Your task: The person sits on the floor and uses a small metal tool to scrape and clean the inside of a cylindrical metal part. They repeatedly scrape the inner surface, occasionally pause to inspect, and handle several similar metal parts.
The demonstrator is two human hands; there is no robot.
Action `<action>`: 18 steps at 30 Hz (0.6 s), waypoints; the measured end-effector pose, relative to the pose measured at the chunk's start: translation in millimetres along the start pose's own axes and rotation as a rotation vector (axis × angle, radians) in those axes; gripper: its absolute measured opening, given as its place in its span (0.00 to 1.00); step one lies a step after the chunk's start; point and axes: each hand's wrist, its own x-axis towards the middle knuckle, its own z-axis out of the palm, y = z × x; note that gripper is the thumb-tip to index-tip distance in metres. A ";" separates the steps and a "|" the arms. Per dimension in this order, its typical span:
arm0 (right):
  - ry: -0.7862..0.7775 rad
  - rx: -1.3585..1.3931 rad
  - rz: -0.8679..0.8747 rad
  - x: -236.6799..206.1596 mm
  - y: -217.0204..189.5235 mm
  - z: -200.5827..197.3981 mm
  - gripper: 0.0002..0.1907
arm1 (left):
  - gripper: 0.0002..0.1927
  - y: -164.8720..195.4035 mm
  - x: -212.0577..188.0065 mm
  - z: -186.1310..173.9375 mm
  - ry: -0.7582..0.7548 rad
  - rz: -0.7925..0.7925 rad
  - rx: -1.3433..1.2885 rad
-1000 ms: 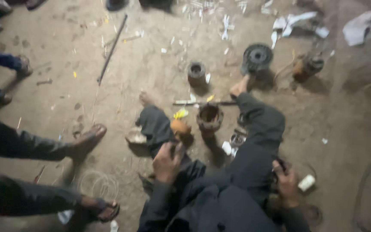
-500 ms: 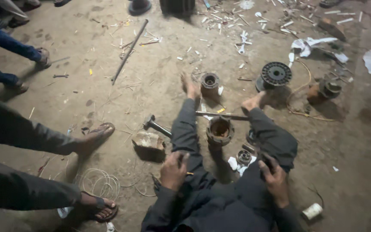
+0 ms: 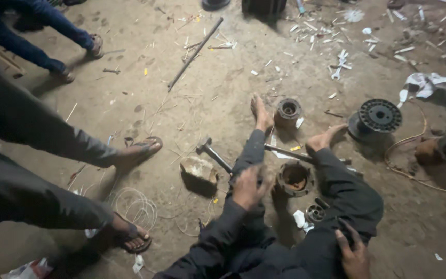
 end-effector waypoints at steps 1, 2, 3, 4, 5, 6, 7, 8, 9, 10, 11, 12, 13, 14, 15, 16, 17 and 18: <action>-0.012 -0.041 0.038 4.3 -6.5 1.5 0.21 | 0.29 -0.4 13.4 -11.1 0.060 0.034 -0.032; -0.014 -0.057 0.064 7.2 -13.2 1.0 0.21 | 0.31 0.1 26.6 -24.7 0.043 -0.033 -0.021; -0.014 -0.073 0.086 10.7 -20.4 0.2 0.22 | 0.33 1.8 40.6 -40.0 0.029 -0.097 -0.012; -0.009 -0.090 0.104 13.5 -26.8 -1.4 0.22 | 0.35 4.7 53.6 -56.4 0.064 -0.091 0.052; -0.025 -0.078 0.077 15.9 -33.5 -3.7 0.22 | 0.37 9.7 63.9 -73.6 0.099 -0.091 0.112; -0.047 -0.068 0.051 17.0 -39.1 -6.8 0.23 | 0.38 16.7 69.4 -91.3 0.137 -0.025 0.107; -0.063 -0.053 0.018 19.2 -44.4 -8.6 0.23 | 0.39 26.0 75.7 -109.6 0.178 0.051 0.103; -0.063 -0.033 -0.013 21.2 -49.2 -10.2 0.23 | 0.41 40.3 78.5 -125.1 0.230 0.081 0.103; -0.067 -0.015 -0.042 22.1 -53.2 -12.8 0.22 | 0.44 58.0 78.5 -140.3 0.283 0.107 0.103; -0.074 0.000 -0.067 23.6 -56.6 -14.1 0.22 | 0.44 77.7 78.7 -155.4 0.189 0.045 -0.342; -0.098 0.027 -0.068 24.7 -59.1 -16.1 0.22 | 0.45 99.8 78.7 -168.9 0.085 -0.019 -0.788; -0.116 0.059 -0.076 26.2 -61.1 -16.8 0.23 | 0.46 121.2 83.7 -183.7 -0.026 -0.077 -1.230; -0.130 0.094 -0.089 28.1 -62.3 -17.6 0.23 | 0.43 141.4 90.2 -196.3 0.064 0.003 -1.085; -0.133 0.059 -0.132 29.5 -63.1 -17.7 0.22 | 0.41 158.6 98.1 -210.1 0.152 0.075 -0.941; -0.141 0.018 -0.166 31.2 -63.1 -18.0 0.21 | 0.40 170.1 112.4 -223.0 0.305 0.129 -0.796; -0.154 -0.021 -0.198 32.0 -62.9 -18.1 0.20 | 0.38 175.9 130.0 -237.7 0.501 0.189 -0.661; -0.188 0.011 -0.210 33.7 -62.7 -17.4 0.20 | 0.36 178.8 147.5 -258.4 0.688 0.233 -0.552; -0.218 0.054 -0.218 34.7 -62.6 -17.7 0.20 | 0.35 179.5 156.5 -276.1 0.815 0.284 -0.482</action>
